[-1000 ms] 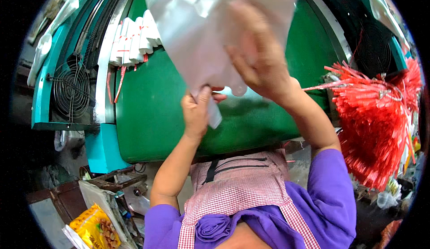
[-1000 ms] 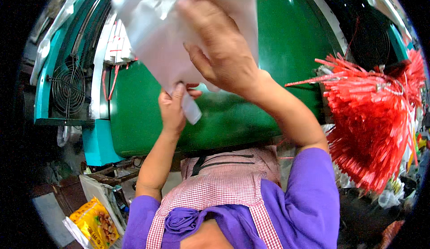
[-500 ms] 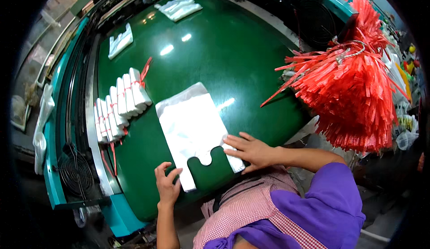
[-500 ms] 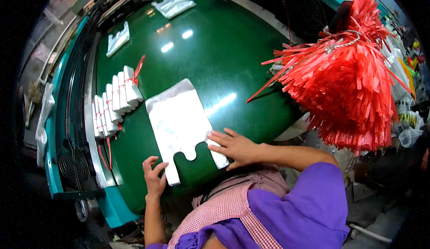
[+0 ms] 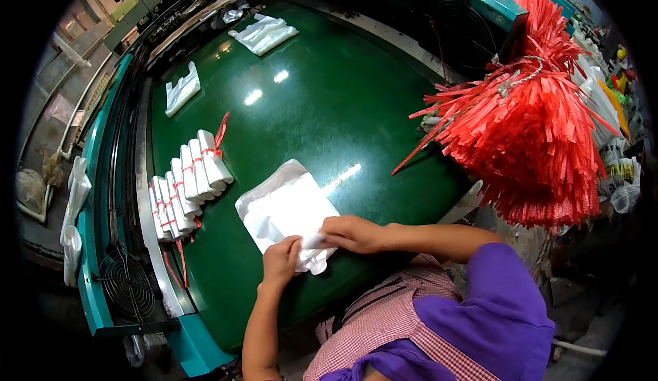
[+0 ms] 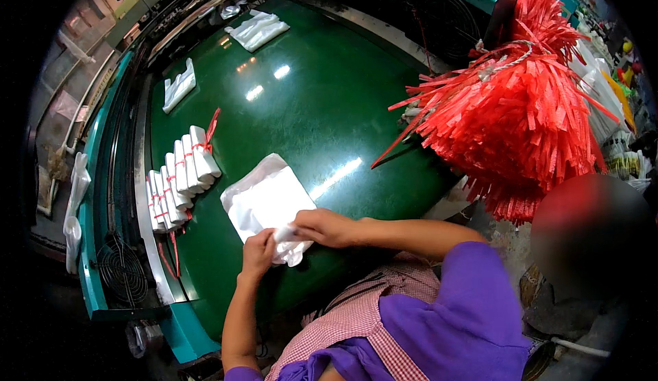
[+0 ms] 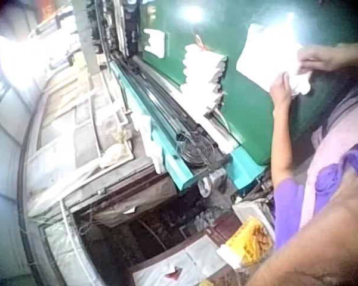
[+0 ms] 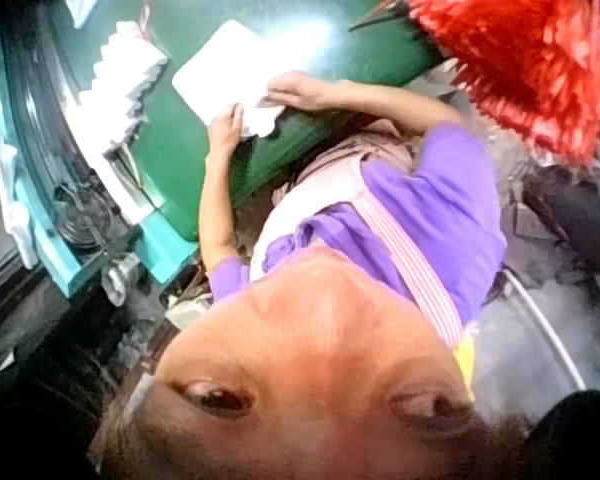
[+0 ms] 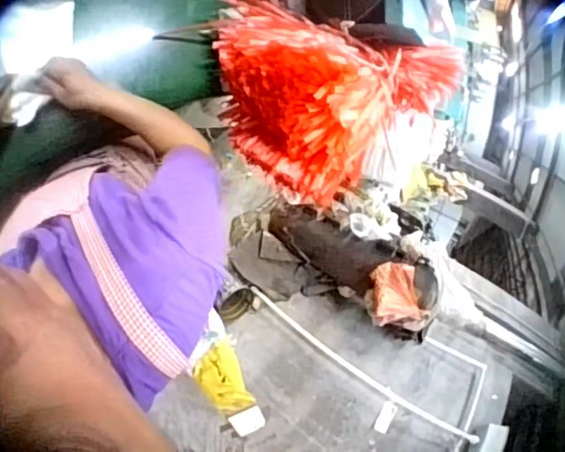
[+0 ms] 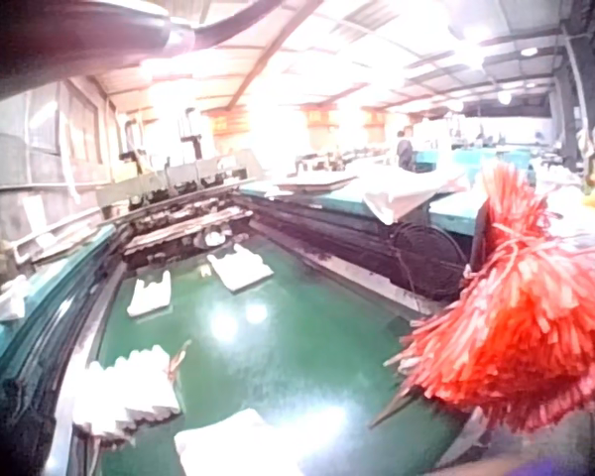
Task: The person folds white rectangular items on a green table, rolls them into cylinders, and ties them with red ribbons. The person stacks the finished bundles and places them into a large white sack.
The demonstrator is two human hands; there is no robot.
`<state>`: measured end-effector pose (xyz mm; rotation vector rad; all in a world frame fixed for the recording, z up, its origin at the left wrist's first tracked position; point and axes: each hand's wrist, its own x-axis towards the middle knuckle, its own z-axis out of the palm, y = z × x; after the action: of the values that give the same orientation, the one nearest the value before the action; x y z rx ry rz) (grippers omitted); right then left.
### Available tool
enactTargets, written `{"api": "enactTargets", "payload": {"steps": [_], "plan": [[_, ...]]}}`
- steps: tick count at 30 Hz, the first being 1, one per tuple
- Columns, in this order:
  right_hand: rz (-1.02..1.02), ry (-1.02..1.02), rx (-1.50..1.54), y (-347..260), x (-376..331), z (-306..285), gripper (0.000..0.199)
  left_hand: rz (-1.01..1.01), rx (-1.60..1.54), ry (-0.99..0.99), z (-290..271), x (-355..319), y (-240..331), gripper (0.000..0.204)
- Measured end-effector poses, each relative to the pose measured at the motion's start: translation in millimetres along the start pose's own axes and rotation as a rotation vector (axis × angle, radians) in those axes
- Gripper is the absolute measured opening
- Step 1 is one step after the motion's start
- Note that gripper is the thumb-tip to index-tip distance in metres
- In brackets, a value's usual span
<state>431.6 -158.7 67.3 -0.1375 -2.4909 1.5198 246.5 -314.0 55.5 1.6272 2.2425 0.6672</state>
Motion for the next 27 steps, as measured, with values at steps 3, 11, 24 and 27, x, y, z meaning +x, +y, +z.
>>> {"api": "enactTargets", "payload": {"steps": [3,11,24,27], "plan": [[0.077,0.056,-0.193,3.4,26.5,18.4,0.026,0.015,0.11,0.089,3.0,-5.1,11.9,0.026],[-0.272,-0.094,-0.729,24.0,7.0,42.9,0.029,0.47,0.29,0.144,17.3,-76.5,33.1,0.041],[-0.209,-0.007,-0.707,22.3,28.1,46.9,0.066,0.264,0.28,0.296,-7.9,-16.7,1.7,0.036],[-0.254,-0.004,-0.634,22.0,24.2,43.2,0.063,0.344,0.433,0.219,1.4,-34.1,16.7,0.04]]}}
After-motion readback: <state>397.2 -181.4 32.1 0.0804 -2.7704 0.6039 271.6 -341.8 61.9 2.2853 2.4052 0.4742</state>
